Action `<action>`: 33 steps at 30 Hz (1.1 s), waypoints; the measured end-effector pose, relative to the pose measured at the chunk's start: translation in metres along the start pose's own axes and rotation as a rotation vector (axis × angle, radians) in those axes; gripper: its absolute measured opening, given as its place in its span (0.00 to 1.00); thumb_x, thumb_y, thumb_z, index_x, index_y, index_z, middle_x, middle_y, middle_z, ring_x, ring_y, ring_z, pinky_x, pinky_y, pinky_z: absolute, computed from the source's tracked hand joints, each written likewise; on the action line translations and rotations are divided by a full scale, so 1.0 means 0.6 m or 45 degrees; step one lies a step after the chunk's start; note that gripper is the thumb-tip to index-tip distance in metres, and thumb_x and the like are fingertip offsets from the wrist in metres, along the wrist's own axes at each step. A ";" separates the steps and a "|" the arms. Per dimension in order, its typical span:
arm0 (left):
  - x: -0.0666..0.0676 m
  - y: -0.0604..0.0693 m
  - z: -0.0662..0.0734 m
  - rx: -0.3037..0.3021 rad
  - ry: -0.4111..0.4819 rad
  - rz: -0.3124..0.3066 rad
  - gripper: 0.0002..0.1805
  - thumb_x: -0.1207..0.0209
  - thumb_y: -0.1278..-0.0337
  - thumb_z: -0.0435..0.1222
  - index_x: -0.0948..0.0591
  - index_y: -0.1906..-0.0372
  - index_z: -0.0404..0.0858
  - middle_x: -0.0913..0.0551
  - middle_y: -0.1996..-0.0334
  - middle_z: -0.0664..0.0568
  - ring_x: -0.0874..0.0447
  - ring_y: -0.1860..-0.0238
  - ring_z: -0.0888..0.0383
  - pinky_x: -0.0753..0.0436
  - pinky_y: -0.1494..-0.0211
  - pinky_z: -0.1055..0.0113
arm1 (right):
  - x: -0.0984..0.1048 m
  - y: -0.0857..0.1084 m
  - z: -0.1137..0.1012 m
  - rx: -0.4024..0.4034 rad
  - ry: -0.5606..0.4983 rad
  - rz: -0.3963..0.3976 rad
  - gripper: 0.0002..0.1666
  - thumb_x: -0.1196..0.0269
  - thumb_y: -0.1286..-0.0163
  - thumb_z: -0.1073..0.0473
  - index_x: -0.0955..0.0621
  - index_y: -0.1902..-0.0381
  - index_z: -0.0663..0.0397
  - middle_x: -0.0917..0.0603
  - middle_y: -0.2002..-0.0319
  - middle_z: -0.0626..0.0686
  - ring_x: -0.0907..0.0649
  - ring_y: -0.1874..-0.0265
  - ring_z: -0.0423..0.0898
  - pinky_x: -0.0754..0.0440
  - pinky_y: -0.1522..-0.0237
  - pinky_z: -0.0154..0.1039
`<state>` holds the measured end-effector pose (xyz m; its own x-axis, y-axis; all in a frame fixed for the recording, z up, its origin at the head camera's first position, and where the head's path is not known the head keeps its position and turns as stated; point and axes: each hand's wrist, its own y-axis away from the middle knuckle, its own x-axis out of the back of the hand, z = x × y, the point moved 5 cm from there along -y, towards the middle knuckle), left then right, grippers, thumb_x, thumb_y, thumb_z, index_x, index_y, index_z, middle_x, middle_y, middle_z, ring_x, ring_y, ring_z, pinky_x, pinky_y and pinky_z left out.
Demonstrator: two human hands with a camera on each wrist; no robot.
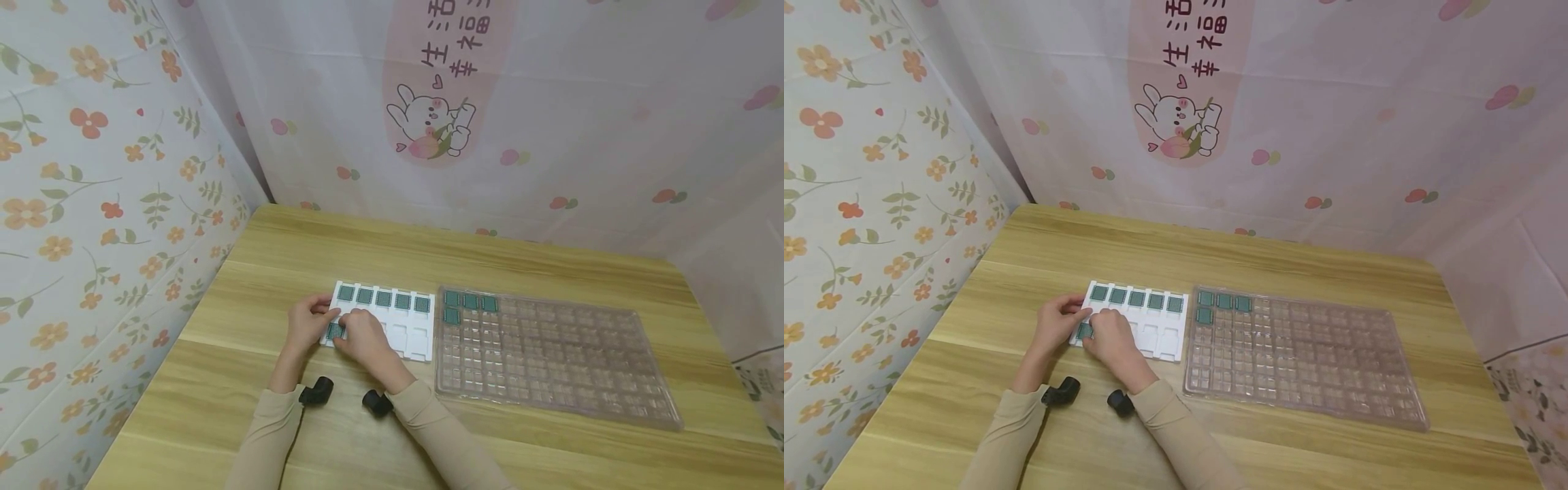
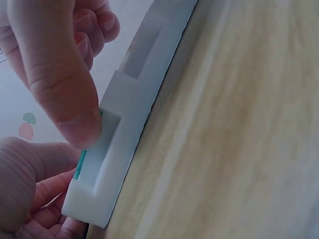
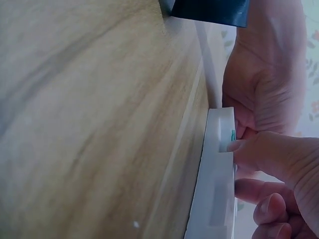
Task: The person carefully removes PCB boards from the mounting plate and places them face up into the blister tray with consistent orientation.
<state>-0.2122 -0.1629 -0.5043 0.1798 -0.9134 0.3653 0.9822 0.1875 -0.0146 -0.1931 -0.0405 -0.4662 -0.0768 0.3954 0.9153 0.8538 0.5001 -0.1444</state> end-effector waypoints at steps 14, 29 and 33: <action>-0.001 -0.001 -0.002 -0.015 -0.002 0.010 0.15 0.33 0.54 0.27 0.17 0.57 0.28 0.16 0.68 0.39 0.18 0.67 0.49 0.24 0.69 0.76 | 0.016 0.002 0.005 -0.009 -0.029 -0.055 0.08 0.29 0.52 0.58 0.16 0.76 0.56 0.24 0.80 0.47 0.25 0.78 0.41 0.25 0.73 0.34; -0.001 0.000 -0.002 -0.007 -0.008 -0.006 0.16 0.34 0.53 0.28 0.18 0.56 0.27 0.17 0.66 0.38 0.19 0.66 0.49 0.24 0.68 0.76 | 0.046 0.025 0.031 -0.059 -0.124 -0.026 0.14 0.30 0.49 0.60 0.15 0.65 0.62 0.16 0.68 0.55 0.17 0.66 0.47 0.20 0.63 0.37; -0.001 0.000 -0.001 -0.003 -0.009 -0.008 0.16 0.34 0.53 0.28 0.18 0.56 0.27 0.17 0.66 0.38 0.19 0.66 0.48 0.25 0.68 0.76 | 0.060 0.029 0.040 -0.044 -0.116 -0.001 0.14 0.30 0.49 0.60 0.15 0.65 0.63 0.15 0.67 0.55 0.17 0.67 0.47 0.20 0.63 0.38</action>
<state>-0.2120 -0.1628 -0.5051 0.1730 -0.9121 0.3718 0.9835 0.1806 -0.0146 -0.1931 0.0010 -0.4448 -0.1222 0.4641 0.8773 0.8711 0.4738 -0.1293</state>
